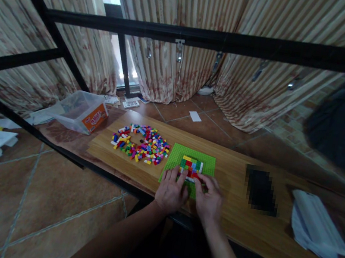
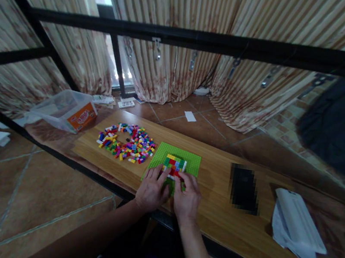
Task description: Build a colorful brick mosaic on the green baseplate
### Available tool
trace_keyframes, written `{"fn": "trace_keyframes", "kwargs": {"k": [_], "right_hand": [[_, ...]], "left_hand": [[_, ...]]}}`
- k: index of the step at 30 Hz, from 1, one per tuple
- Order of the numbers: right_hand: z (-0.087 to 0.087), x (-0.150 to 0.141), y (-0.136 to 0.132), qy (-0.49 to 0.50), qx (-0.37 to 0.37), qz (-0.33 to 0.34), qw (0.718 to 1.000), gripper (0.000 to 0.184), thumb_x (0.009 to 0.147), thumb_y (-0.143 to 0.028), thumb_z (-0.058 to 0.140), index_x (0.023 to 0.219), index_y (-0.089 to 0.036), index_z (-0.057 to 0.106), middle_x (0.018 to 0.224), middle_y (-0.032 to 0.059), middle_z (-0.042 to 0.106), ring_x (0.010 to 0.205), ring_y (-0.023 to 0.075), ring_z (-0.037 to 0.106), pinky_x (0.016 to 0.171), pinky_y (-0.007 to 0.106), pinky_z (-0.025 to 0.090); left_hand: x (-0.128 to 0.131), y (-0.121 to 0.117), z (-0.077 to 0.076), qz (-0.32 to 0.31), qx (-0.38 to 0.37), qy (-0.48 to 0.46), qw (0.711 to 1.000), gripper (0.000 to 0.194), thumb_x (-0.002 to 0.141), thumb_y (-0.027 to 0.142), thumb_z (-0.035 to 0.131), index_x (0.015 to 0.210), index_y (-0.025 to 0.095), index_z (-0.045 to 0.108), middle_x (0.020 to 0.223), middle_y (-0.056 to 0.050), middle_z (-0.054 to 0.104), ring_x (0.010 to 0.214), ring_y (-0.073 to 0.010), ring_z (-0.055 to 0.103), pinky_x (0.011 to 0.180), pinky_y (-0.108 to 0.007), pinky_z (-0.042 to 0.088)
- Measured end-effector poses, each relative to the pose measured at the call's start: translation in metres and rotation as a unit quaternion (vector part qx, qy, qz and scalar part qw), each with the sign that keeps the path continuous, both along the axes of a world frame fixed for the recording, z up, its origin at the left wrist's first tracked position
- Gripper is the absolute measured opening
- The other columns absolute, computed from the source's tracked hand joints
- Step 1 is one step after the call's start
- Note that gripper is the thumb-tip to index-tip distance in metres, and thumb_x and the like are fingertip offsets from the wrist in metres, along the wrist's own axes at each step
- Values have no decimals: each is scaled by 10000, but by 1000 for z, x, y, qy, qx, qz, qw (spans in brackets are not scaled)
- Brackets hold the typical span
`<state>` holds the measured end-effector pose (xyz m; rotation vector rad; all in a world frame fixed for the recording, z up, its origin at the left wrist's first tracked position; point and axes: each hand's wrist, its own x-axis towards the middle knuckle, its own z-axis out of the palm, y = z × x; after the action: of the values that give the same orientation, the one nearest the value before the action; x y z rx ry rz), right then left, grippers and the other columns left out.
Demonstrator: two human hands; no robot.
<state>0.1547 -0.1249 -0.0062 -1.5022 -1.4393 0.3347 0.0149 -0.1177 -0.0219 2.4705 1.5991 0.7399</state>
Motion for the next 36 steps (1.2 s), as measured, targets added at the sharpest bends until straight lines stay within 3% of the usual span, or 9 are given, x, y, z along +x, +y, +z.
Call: {"fn": "trace_keyframes", "kwargs": {"k": [9,12,17,26,31,36], "right_hand": [[-16,-3,16,-154,32,-40,987,257,940,-351,504,961,-193,705,972,87,683,941,211,624,876,358,499],[-17,-3,17,-139,25,-45,989,224,917,-347,532,917,-202,703,942,77,675,917,211,616,860,355,490],[-13,-2,21,-25,-16,-47,998,189,832,-388,625,821,-212,691,844,46,639,795,196,605,762,342,492],[-16,9,18,18,-29,-17,999,271,793,-444,655,923,-213,709,883,42,617,751,175,582,723,338,505],[-14,18,20,-19,-57,17,998,371,808,-493,626,1047,-220,706,992,72,603,818,194,590,742,356,517],[-10,23,24,-71,-63,45,994,364,835,-508,591,1022,-222,718,1047,84,588,935,227,609,836,388,505]], "left_hand": [[1,-1,1,8,-20,-5,1000,582,855,307,530,1415,170,449,1383,-191,457,1232,-349,464,1050,-550,371],[0,-1,3,5,-28,-6,1000,584,853,305,534,1415,175,448,1393,-189,451,1240,-348,459,1050,-547,371],[1,-1,3,9,-41,-8,999,582,865,316,528,1425,192,435,1393,-178,456,1242,-344,463,1047,-542,377],[1,-2,2,10,-31,-14,999,581,866,311,535,1425,187,440,1394,-186,458,1242,-347,456,1051,-542,376],[2,-2,2,11,-32,-18,999,572,865,313,538,1418,193,447,1388,-180,467,1246,-338,455,1061,-541,367],[1,-2,1,11,-36,-19,999,573,867,315,534,1419,194,442,1391,-169,460,1245,-336,457,1072,-545,355]]}}
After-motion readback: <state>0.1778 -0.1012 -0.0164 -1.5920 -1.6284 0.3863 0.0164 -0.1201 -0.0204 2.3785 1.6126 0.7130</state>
